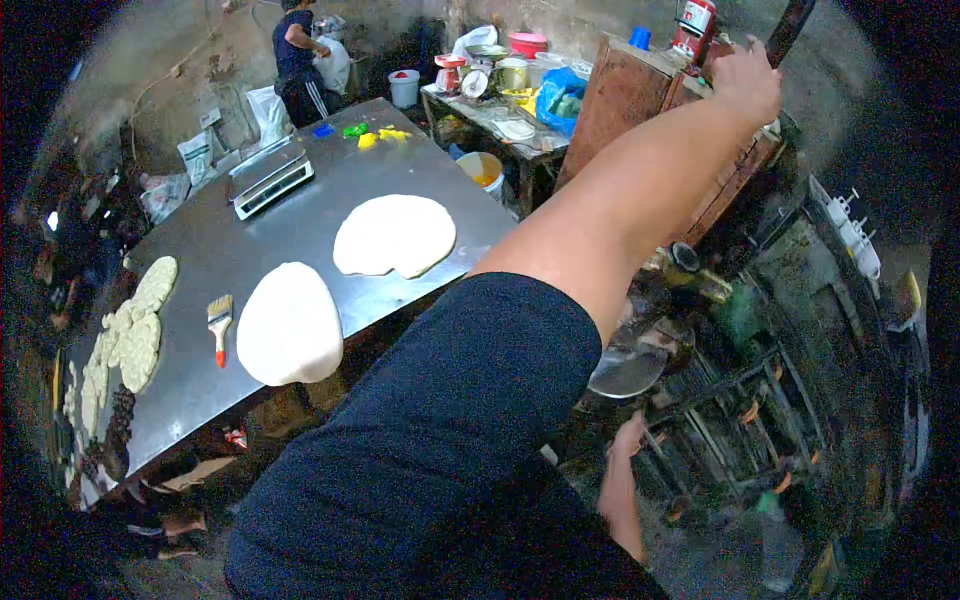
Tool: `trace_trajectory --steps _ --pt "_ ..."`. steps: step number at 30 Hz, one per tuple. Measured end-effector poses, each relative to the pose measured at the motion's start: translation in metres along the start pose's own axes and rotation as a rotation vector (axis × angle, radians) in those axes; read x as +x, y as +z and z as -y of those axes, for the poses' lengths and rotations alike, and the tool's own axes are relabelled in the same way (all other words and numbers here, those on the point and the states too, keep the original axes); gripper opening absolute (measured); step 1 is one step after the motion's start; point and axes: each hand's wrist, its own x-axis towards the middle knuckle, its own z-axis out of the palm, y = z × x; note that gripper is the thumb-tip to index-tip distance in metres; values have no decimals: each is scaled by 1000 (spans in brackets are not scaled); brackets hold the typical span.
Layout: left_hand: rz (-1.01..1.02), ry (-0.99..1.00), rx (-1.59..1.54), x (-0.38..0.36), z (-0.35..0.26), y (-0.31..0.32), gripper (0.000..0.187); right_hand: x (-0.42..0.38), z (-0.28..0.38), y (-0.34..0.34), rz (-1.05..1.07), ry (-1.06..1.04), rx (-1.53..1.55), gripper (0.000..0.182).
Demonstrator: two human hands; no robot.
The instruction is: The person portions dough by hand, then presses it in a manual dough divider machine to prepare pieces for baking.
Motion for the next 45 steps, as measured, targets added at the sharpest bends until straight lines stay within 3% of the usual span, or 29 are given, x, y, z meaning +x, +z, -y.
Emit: trace_trajectory --steps 2,4,7,9,10,12,13,15,17,19,20,21,22,23,24,25,27,29,31,33,34,36,37,39,41,45 --pt "-16 2 67 -14 -6 -9 76 -27 -21 1 370 631 415 72" --pt "-64 0 223 -35 -6 -18 82 -49 -37 -2 601 969 742 78" --pt "75 120 -9 -86 2 -45 80 -62 -23 15 697 868 1040 79" --pt "-294 212 -227 -135 20 -30 26 -53 -44 24 574 913 969 77" --pt "-185 230 -354 -166 24 -52 24 -52 -53 27 597 920 949 77" --pt "-170 162 -258 -241 43 -84 20 -45 -64 33 571 841 858 79" --pt "-236 38 -241 -280 61 -86 18 -43 -56 31 461 887 720 84" --pt "-232 -475 -252 -366 85 -92 19 -24 -76 10 465 841 508 85" --pt "-198 -813 118 -463 126 -78 30 6 -99 -15 501 755 317 75" --pt "162 -1146 225 -585 171 -52 54 8 -74 -54 461 690 11 64" --pt "187 -1543 -336 -640 192 -39 58 17 -94 -63 469 692 -8 64" --pt "189 -1860 -957 -676 198 -37 62 41 -139 -66 492 386 -30 61" --pt "169 -1867 -960 -686 185 -51 62 39 -143 -70 514 232 -41 60" --pt "251 -1864 -602 -690 165 -75 62 37 -147 -73 526 76 -51 58" --pt "327 -1829 -249 -696 146 -98 63 9 -114 -85 492 134 -110 59" --pt "314 -1838 -253 -706 127 -115 63 -16 -88 -90 474 191 -148 59" --pt "180 -1667 177 -723 102 -148 80 -66 -35 -99 440 307 -222 57" --pt "163 -1671 196 -743 102 -187 76 -93 -23 -95 664 376 -100 53" --pt "120 -1685 221 -751 93 -233 72 -124 -16 -75 718 377 -47 49" --pt "-220 -1582 79 -748 67 -285 63 -163 8 -56 733 256 -89 49" --pt "-320 -1541 18 -741 55 -313 52 -182 16 -39 830 232 9 49" --pt "-453 -1509 15 -761 65 -358 51 -236 69 -25 947 193 -82 44" --pt "-562 -1467 -7 -773 67 -383 50 -253 70 -4 1044 189 87 45" --pt "-663 -1476 -109 -753 34 -438 49 -322 142 -15 1103 205 49 52" --pt "-776 -1433 -120 -762 32 -475 48 -365 168 -2 1171 120 209 50" --pt "-984 -1272 -290 -750 14 -559 48 -439 221 16 1339 15 120 43"
